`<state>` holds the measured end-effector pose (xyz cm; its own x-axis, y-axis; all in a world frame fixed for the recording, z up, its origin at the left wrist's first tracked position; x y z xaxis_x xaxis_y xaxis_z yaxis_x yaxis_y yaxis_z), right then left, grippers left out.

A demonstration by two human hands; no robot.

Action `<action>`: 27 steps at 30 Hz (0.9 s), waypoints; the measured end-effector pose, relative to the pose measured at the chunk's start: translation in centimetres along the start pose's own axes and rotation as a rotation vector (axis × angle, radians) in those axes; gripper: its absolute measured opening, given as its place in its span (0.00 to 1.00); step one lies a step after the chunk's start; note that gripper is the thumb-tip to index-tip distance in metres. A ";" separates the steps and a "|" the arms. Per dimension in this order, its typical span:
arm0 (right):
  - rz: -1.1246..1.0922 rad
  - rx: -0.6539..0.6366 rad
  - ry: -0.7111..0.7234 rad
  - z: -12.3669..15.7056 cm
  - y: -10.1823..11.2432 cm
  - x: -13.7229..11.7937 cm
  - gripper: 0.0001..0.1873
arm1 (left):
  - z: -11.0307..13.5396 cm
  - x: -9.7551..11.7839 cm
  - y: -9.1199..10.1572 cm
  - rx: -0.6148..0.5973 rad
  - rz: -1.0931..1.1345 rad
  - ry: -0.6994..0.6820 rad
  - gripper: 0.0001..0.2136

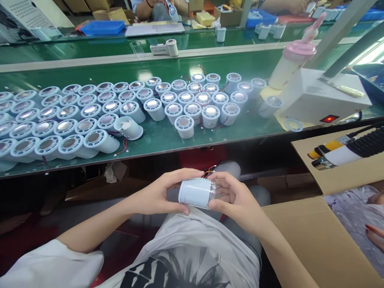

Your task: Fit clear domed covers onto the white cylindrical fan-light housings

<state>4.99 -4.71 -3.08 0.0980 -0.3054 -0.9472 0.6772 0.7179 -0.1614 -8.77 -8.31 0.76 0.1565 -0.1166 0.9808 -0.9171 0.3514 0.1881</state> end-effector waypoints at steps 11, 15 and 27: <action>-0.172 0.033 -0.137 -0.6 -0.4 1.5 0.23 | 0.1 0.6 0.1 -0.023 -0.068 -0.088 0.36; -0.208 0.029 -0.192 -0.6 -0.9 2.1 0.26 | 0.2 0.9 0.1 -0.028 -0.100 -0.137 0.37; -0.294 -0.080 -0.393 -0.3 -3.1 4.0 0.40 | 0.5 0.7 -0.1 0.026 -0.017 -0.137 0.30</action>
<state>3.09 -7.97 -6.43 0.1891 -0.7035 -0.6850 0.6610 0.6071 -0.4410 -8.73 -8.90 1.34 0.1222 -0.2484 0.9609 -0.9242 0.3246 0.2014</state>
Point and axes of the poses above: each hand's wrist, its own z-axis away from the middle knuckle, its own y-axis out of the back of the hand, x = y × z, the point moved 9 cm from there along -z, towards the middle knuckle
